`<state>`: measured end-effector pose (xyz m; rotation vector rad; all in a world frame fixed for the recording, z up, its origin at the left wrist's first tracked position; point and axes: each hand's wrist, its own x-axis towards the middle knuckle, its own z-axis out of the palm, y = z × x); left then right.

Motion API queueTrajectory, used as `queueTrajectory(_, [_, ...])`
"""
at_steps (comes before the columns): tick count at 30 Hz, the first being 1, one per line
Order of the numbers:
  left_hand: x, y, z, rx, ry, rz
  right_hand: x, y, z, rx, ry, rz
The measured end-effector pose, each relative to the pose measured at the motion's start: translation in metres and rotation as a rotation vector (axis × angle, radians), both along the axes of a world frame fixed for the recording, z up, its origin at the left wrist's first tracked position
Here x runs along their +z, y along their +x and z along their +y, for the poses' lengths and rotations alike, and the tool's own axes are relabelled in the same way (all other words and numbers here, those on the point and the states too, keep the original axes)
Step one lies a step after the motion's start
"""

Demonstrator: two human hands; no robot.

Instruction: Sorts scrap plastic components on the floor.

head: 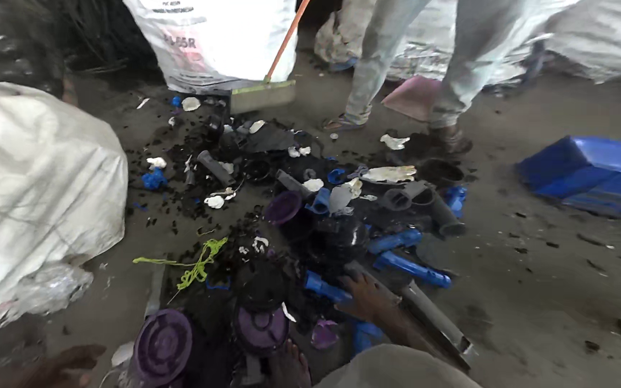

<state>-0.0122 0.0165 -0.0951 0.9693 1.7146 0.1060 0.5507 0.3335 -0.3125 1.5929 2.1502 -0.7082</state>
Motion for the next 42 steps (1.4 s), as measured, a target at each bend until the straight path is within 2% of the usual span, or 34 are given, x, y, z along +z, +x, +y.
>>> queueTrajectory(6, [0.004, -0.002, -0.003, 0.039, 0.035, -0.004, -0.006, -0.037, -0.033, 0.087, 0.095, 0.125])
queueTrajectory(12, [0.003, -0.009, -0.011, 0.022, 0.011, 0.010, -0.001, -0.097, -0.048, 0.382, 0.201, 0.302])
queueTrajectory(16, [-0.001, -0.013, -0.020, 0.002, 0.016, 0.033, -0.019, -0.133, -0.046, 0.535, 0.208, 0.221])
queueTrajectory(21, [0.001, -0.005, -0.027, 0.011, -0.050, 0.064, -0.020, -0.156, -0.035, 0.573, 0.202, 0.155])
queueTrajectory(26, [-0.004, -0.001, -0.028, -0.035, -0.104, 0.067, 0.008, -0.159, -0.024, 0.533, 0.191, 0.164])
queueTrajectory(33, [0.004, -0.001, -0.019, 0.002, -0.031, 0.102, 0.039, -0.152, 0.008, 0.246, 0.308, 0.467])
queueTrajectory(36, [0.010, 0.001, -0.017, -0.005, -0.003, 0.105, 0.030, -0.138, -0.007, 0.340, 0.398, 0.541])
queueTrajectory(39, [0.011, 0.003, -0.016, -0.042, 0.014, 0.110, 0.011, -0.121, -0.043, 0.500, 0.525, 0.731])
queueTrajectory(42, [0.012, 0.007, -0.016, -0.057, 0.007, 0.115, 0.004, -0.099, -0.091, 0.546, 0.431, 0.785])
